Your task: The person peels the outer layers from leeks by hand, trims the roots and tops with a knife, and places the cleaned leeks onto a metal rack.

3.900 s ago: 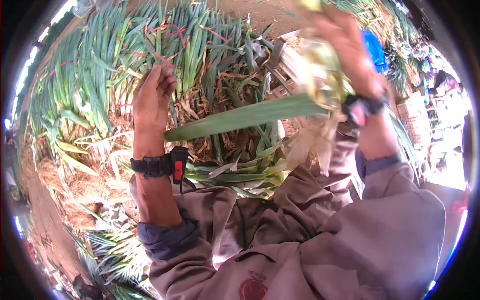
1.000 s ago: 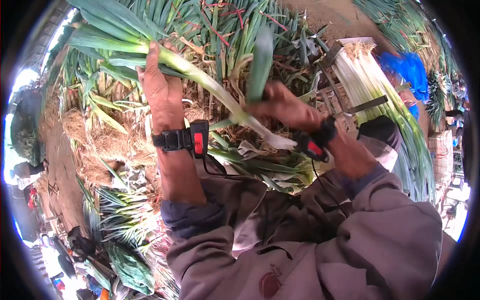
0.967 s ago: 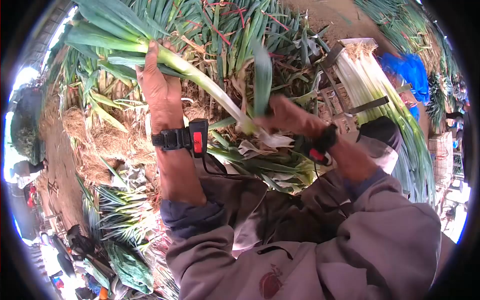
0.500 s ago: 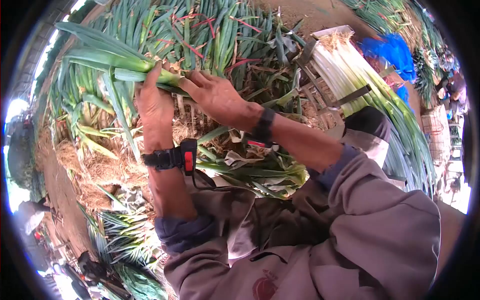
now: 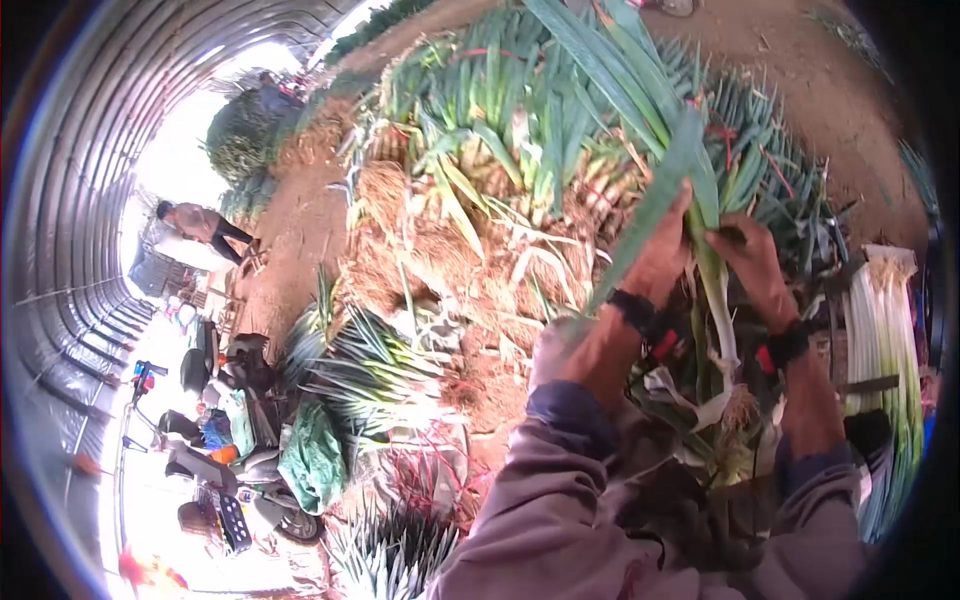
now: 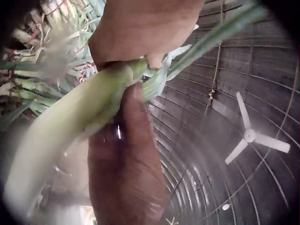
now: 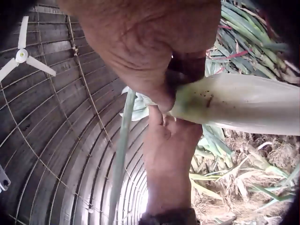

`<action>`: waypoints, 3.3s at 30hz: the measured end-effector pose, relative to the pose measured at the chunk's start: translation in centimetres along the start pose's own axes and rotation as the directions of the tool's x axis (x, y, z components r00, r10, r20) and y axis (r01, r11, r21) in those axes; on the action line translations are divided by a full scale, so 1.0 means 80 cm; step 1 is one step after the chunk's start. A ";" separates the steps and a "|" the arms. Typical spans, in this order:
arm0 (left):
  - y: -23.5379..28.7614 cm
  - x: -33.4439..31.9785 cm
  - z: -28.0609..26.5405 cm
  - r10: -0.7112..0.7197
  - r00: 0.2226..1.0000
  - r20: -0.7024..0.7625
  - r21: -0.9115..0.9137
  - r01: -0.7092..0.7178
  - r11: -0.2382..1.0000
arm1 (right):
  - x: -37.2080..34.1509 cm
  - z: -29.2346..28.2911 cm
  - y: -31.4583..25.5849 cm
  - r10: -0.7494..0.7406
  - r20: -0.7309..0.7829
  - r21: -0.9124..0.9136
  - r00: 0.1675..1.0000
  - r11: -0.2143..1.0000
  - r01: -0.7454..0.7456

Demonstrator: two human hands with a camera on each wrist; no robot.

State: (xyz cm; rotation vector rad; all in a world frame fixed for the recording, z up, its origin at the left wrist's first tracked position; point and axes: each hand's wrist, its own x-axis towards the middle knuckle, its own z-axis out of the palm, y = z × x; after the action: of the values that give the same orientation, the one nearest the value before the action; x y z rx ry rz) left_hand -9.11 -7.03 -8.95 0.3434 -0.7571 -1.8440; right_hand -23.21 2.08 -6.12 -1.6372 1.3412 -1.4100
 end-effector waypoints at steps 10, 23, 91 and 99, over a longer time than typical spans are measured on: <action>0.067 -0.001 0.018 0.148 0.987 -0.065 0.044 -0.145 0.988 | -0.036 0.002 -0.032 0.256 0.091 0.656 0.962 0.712 -0.251; 0.117 0.024 -0.074 0.636 0.632 -0.442 0.392 -0.502 0.771 | -0.147 0.019 -0.017 0.234 0.290 -0.380 0.928 0.918 -0.113; 0.158 0.004 -0.269 0.470 0.883 -0.017 0.996 -0.026 0.085 | -0.167 0.000 0.024 0.202 0.345 -0.060 0.916 0.979 -0.193; 0.145 0.025 -0.255 0.346 0.935 -0.073 0.997 0.069 0.022 | -0.251 -0.048 -0.104 0.056 0.323 -0.180 0.945 0.984 0.003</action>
State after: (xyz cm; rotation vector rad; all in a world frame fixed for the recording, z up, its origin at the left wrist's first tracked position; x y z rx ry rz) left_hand 9.99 -18.46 -16.70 1.4008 -1.7525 -0.6242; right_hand -22.87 24.10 -4.76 -1.8657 1.3150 -0.9679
